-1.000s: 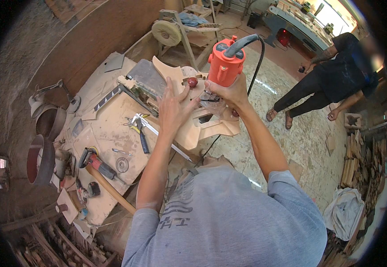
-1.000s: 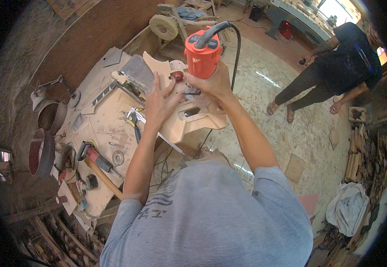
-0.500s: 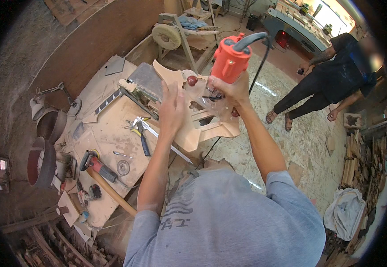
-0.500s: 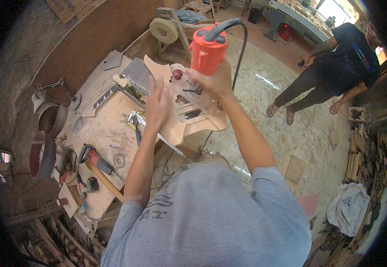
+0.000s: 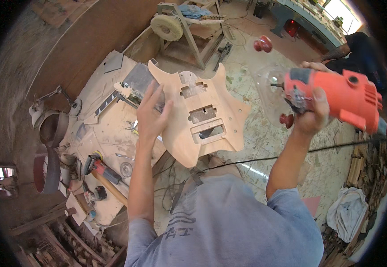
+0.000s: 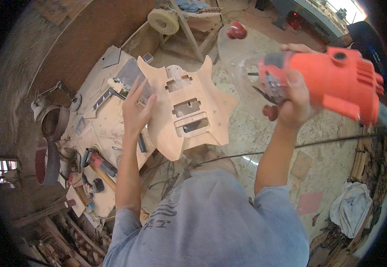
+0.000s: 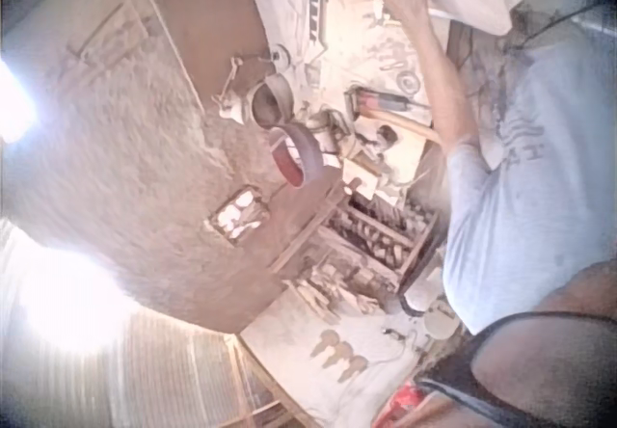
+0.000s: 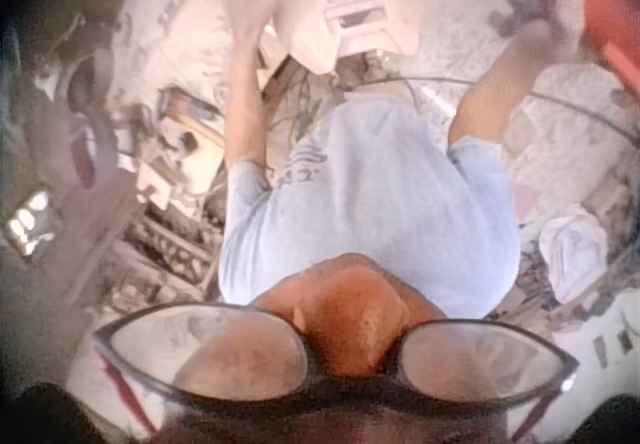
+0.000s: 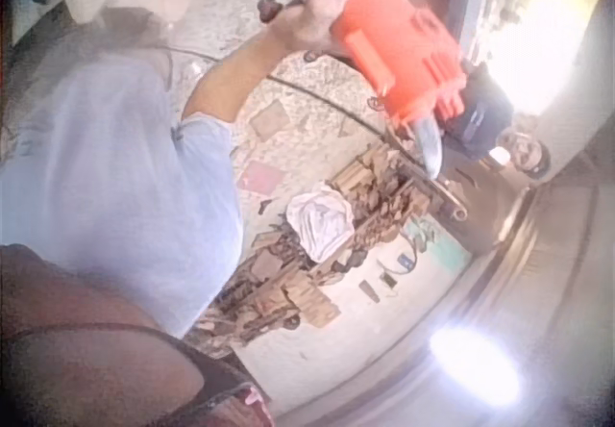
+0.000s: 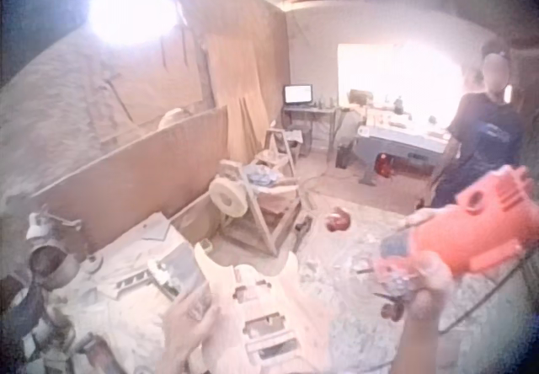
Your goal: The person uses a handheld router to carve out pickup and control cavities on a wooden guitar body, then picks up and handles small black electrical components.
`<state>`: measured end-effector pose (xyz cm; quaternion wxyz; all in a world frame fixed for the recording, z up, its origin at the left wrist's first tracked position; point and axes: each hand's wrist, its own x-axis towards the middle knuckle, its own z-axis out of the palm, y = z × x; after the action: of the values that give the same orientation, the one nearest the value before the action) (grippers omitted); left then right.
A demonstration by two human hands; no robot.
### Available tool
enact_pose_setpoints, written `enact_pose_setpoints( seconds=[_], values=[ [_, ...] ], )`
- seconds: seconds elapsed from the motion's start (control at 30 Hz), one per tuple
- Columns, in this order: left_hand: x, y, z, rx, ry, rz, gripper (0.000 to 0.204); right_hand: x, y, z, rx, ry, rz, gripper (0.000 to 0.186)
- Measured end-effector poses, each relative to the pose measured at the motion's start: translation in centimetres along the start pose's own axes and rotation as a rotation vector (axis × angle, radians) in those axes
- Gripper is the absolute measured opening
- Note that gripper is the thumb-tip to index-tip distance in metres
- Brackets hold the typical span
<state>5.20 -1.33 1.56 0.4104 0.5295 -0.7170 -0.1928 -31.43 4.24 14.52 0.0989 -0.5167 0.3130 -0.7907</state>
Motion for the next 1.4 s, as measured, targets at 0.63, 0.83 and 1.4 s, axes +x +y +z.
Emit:
enact_pose_setpoints(
  seconds=[0.63,0.83,1.4],
  values=[
    [7.4,0.4,1.7,0.475,-0.430,0.124,0.048,0.5,2.7,-8.7,0.088,0.073,0.245,0.052],
    [2.4,2.0,-0.5,0.577,-0.293,-0.089,0.047,1.2,1.4,-5.9,-0.036,0.050,0.179,0.056],
    [-5.5,5.8,-1.8,0.558,-0.147,-0.346,0.054,-2.1,0.5,7.9,-0.080,-0.242,0.323,0.067]
  ],
)
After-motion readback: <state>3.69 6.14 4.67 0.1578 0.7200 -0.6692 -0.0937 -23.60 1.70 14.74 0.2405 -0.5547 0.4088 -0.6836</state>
